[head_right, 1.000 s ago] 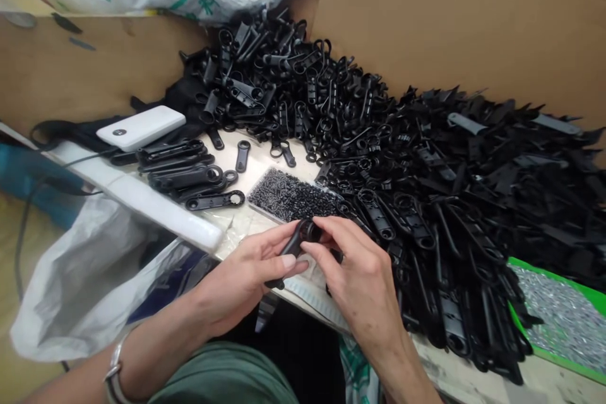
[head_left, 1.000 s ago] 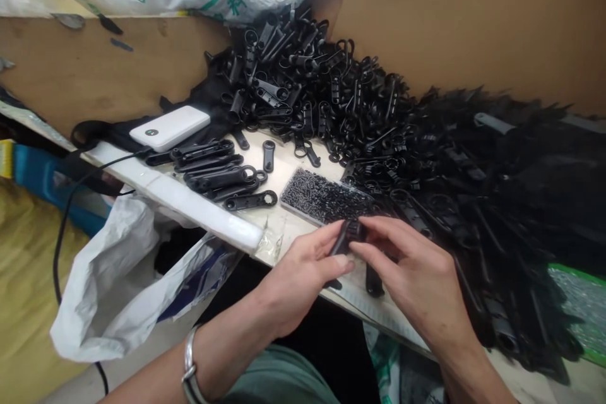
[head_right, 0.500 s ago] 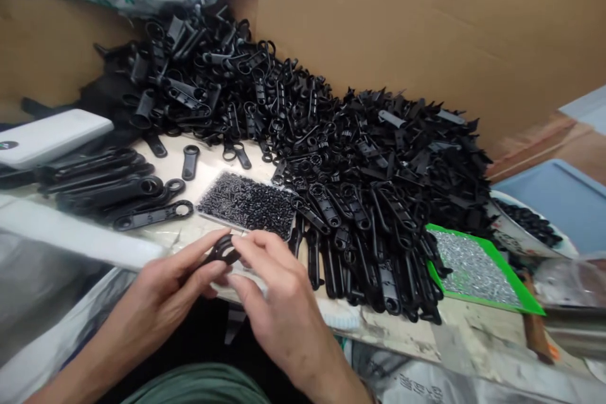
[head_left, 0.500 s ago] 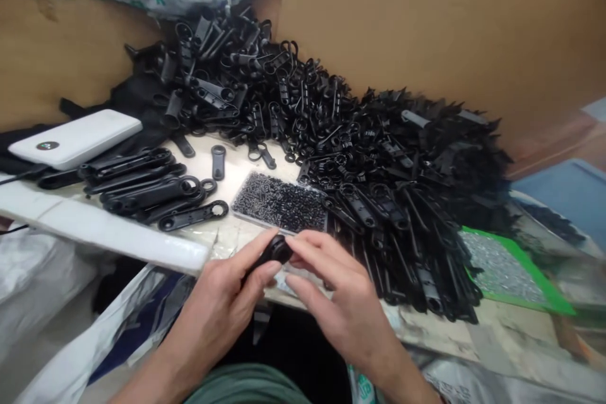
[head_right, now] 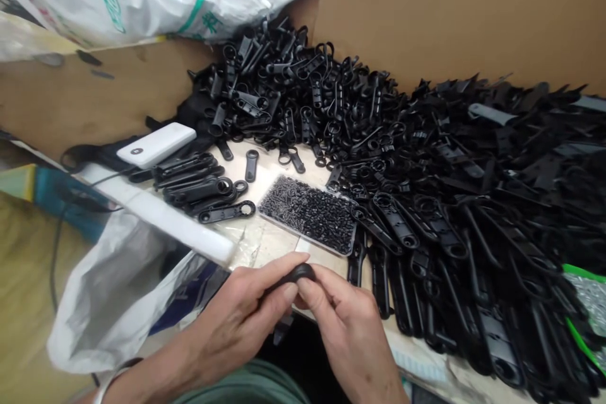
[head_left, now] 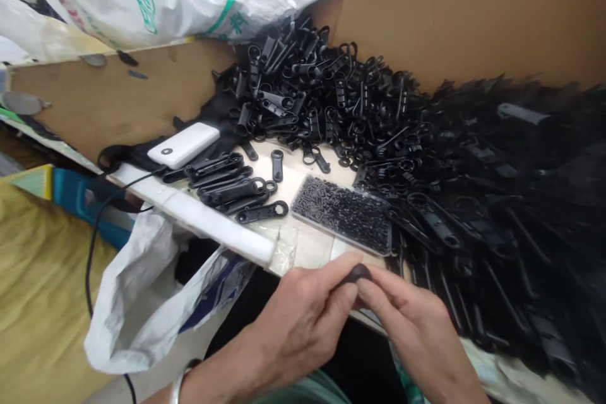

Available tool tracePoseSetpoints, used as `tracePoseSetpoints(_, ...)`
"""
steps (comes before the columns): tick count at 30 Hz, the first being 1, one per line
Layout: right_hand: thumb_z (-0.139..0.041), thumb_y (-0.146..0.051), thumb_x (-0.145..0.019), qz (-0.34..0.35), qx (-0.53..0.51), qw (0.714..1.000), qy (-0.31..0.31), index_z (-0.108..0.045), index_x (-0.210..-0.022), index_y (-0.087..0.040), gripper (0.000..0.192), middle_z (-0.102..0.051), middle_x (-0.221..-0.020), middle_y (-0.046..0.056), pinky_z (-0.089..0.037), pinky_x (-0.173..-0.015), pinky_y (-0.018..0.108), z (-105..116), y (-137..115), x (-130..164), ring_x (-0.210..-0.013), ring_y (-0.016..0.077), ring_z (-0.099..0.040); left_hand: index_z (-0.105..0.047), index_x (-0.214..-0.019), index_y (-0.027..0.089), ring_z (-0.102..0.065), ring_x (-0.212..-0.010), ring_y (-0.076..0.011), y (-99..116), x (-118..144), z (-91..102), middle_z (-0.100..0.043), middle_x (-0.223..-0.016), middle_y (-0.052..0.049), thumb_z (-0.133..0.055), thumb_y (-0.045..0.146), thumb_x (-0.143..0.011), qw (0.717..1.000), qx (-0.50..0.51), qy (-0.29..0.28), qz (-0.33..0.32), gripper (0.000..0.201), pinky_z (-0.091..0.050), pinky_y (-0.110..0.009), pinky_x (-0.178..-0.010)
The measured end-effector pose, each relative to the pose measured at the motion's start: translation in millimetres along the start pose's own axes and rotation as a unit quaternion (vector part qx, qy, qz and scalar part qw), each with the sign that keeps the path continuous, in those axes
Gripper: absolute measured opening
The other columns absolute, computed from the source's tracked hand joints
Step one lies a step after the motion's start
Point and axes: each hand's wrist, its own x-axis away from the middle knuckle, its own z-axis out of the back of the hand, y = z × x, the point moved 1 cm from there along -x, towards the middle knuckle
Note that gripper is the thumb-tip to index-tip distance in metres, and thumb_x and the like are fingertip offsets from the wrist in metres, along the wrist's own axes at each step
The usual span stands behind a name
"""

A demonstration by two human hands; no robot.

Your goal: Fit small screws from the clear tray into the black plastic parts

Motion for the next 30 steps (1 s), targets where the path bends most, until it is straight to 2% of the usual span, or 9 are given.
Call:
tracePoseSetpoints(4,-0.049,-0.042,-0.094,-0.064,-0.011,0.995,-0.074,-0.069,-0.089,-0.02,0.03,-0.066,-0.074,0.001,-0.053,-0.066,0.021,1,-1,-2,-0.071,0.0163,-0.064,-0.056,-0.09,0.018,-0.052,-0.061,-0.0071,0,1,8.6,-0.058,-0.071,0.004,-0.033,0.022,-0.098,1.0,0.009,-0.028,-0.003,0.025,-0.04,-0.017,-0.06)
tracePoseSetpoints(7,-0.05,-0.041,-0.095,-0.08,-0.079,0.986,-0.125,-0.067,-0.108,-0.02,0.03,-0.067,-0.087,0.002,-0.053,-0.073,0.024,4,-2,-4,-0.077,0.0159,-0.064,-0.056,-0.101,0.021,-0.053,-0.063,-0.009,-7,3,12.9,-0.059,-0.073,0.003,-0.034,0.019,-0.098,0.986,-0.148,-0.001,-0.075,0.022,-0.04,-0.02,-0.06)
tracePoseSetpoints(10,-0.056,-0.041,-0.092,-0.093,-0.135,0.982,-0.098,-0.059,-0.125,-0.025,0.037,-0.067,-0.1,0.002,-0.055,-0.075,0.026,8,3,-5,-0.077,0.0148,-0.064,-0.047,-0.127,0.029,-0.05,-0.061,-0.0129,-18,4,13.3,-0.054,-0.072,0.002,-0.035,0.018,-0.097,0.914,-0.373,0.044,-0.154,0.034,-0.038,-0.025,-0.057)
tracePoseSetpoints(13,-0.066,-0.038,-0.085,-0.1,-0.113,0.988,-0.039,-0.065,-0.117,-0.025,0.035,-0.067,-0.09,0.001,-0.055,-0.065,0.022,9,14,-7,-0.069,0.0134,-0.062,-0.027,-0.143,0.026,-0.054,-0.07,-0.0166,-27,0,11.0,-0.058,-0.08,0.0,-0.042,0.021,-0.096,0.871,-0.456,0.06,-0.175,0.049,-0.043,-0.032,-0.066)
tracePoseSetpoints(16,-0.072,-0.032,-0.079,-0.089,-0.1,0.991,0.004,-0.068,-0.111,-0.024,0.033,-0.068,-0.095,0.002,-0.054,-0.066,0.021,9,22,-8,-0.077,0.0146,-0.062,-0.019,-0.145,0.016,-0.059,-0.086,-0.0203,-31,-6,9.6,-0.064,-0.098,-0.006,-0.051,0.026,-0.093,0.885,-0.431,0.077,-0.159,0.062,-0.046,-0.037,-0.078)
tracePoseSetpoints(21,-0.072,-0.03,-0.08,-0.104,-0.131,0.986,0.01,-0.066,-0.113,-0.023,0.035,-0.069,-0.092,0.002,-0.048,-0.049,0.018,10,24,-7,-0.062,0.011,-0.059,-0.032,-0.138,0.015,-0.059,-0.105,-0.0222,-36,-12,10.0,-0.063,-0.118,-0.01,-0.061,0.02,-0.086,0.927,-0.344,0.057,-0.137,0.06,-0.047,-0.037,-0.091)
tracePoseSetpoints(24,-0.073,-0.03,-0.08,-0.131,-0.178,0.975,-0.008,-0.065,-0.117,-0.021,0.039,-0.07,-0.092,0.003,-0.053,-0.055,0.019,12,18,-6,-0.057,0.0093,-0.059,-0.041,-0.131,0.018,-0.061,-0.105,-0.0212,-36,-13,10.5,-0.064,-0.117,-0.009,-0.065,0.017,-0.083,0.938,-0.306,0.081,-0.143,0.054,-0.05,-0.033,-0.089)
tracePoseSetpoints(27,-0.071,-0.035,-0.084,-0.167,-0.262,0.951,-0.011,-0.064,-0.119,-0.019,0.039,-0.068,-0.107,0.008,-0.058,-0.073,0.026,13,14,-6,-0.083,0.0177,-0.067,-0.047,-0.124,0.021,-0.064,-0.1,-0.0202,-33,-13,10.2,-0.067,-0.112,-0.007,-0.067,0.016,-0.081,0.939,-0.292,0.1,-0.153,0.048,-0.052,-0.031,-0.085)
tracePoseSetpoints(30,-0.068,-0.037,-0.086,-0.19,-0.361,0.913,0.001,-0.065,-0.116,-0.015,0.037,-0.066,-0.111,0.012,-0.057,-0.084,0.032,11,14,-6,-0.102,0.0244,-0.063,-0.047,-0.125,0.02,-0.066,-0.098,-0.0189,-27,-11,9.6,-0.068,-0.11,-0.006,-0.069,0.016,-0.08,0.944,-0.274,0.101,-0.154,0.05,-0.053,-0.028,-0.083)
